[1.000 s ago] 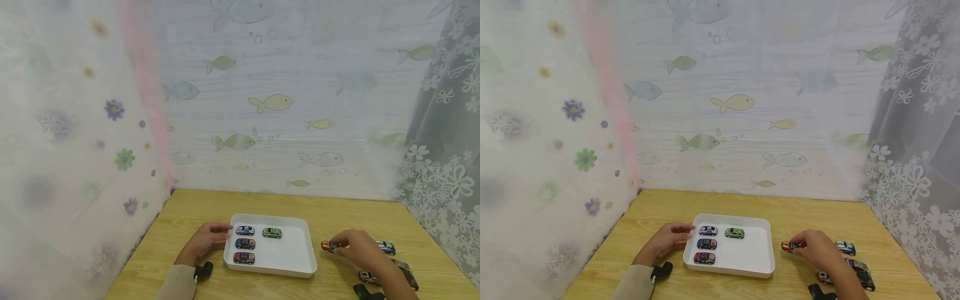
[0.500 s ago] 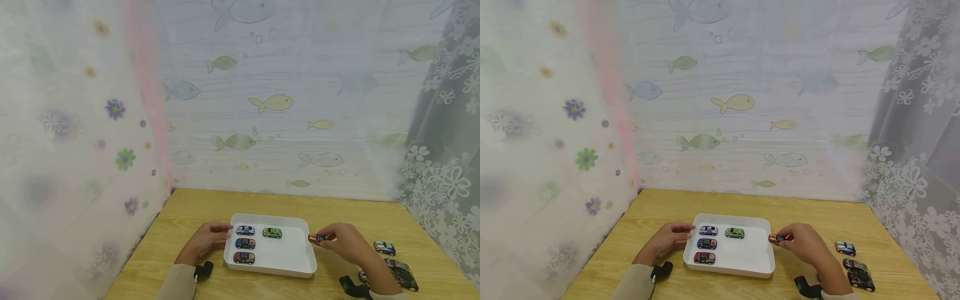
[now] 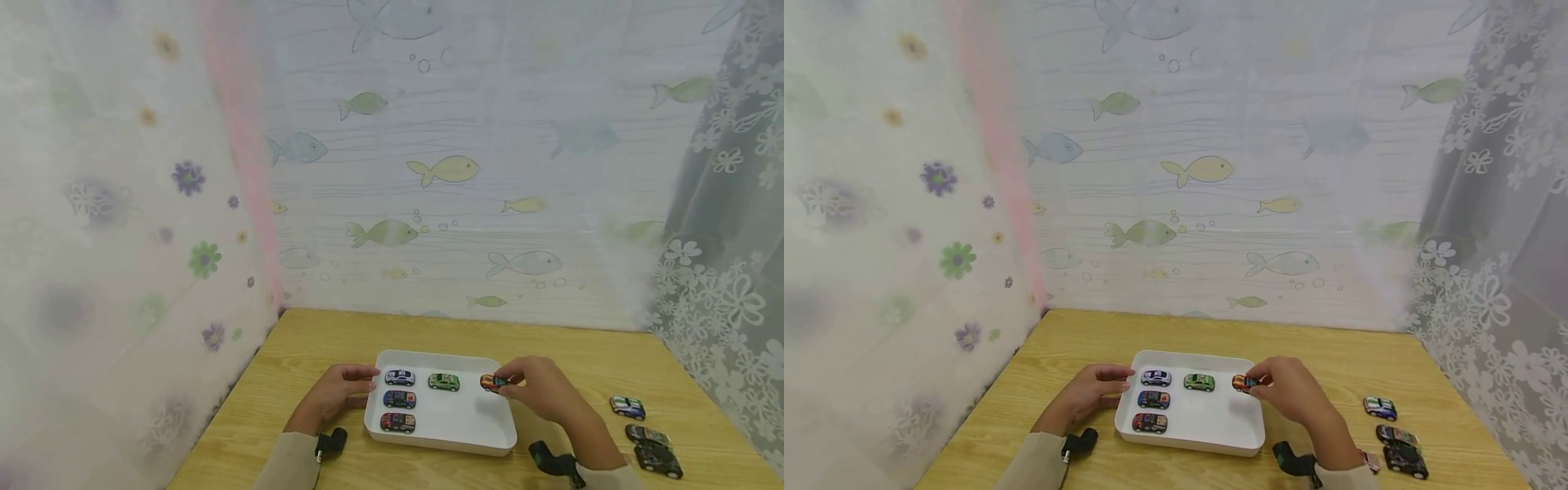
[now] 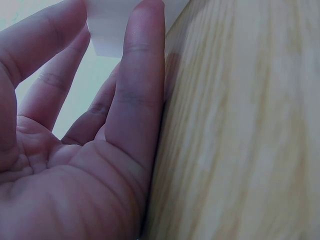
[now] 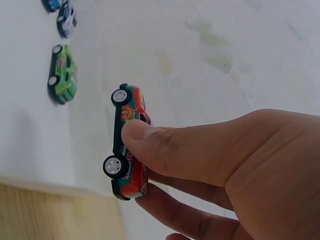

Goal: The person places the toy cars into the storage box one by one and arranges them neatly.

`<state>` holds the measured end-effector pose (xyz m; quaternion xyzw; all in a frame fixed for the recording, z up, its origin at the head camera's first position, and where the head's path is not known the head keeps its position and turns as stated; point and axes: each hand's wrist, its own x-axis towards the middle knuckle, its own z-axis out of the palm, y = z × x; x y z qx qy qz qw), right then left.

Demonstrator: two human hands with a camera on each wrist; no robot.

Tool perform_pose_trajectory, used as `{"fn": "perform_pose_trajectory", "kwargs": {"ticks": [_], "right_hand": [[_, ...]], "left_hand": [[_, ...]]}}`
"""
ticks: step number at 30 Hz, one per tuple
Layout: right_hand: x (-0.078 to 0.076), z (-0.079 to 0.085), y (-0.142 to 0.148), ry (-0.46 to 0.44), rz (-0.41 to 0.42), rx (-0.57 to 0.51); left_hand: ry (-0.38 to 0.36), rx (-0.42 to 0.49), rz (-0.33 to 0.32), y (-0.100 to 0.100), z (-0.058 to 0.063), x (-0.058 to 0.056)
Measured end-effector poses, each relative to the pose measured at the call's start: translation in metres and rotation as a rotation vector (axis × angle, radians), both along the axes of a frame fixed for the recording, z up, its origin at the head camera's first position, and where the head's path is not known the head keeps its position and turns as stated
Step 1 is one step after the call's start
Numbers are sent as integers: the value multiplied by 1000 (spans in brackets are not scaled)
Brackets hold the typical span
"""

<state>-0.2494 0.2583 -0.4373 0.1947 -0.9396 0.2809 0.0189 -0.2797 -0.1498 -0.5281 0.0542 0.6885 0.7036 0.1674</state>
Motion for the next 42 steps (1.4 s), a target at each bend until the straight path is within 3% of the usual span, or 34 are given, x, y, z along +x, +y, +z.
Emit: {"fn": "perform_pose_trajectory", "kwargs": {"ticks": [8, 25, 42], "right_hand": [[-5, 2, -18, 16, 30, -14], [-11, -19, -43, -6, 115, -54], [-13, -41, -59, -47, 87, -50]], "left_hand": [[6, -3, -4, 0, 1, 1], [15, -6, 4, -4, -2, 1], [6, -1, -2, 1, 1, 0]]}}
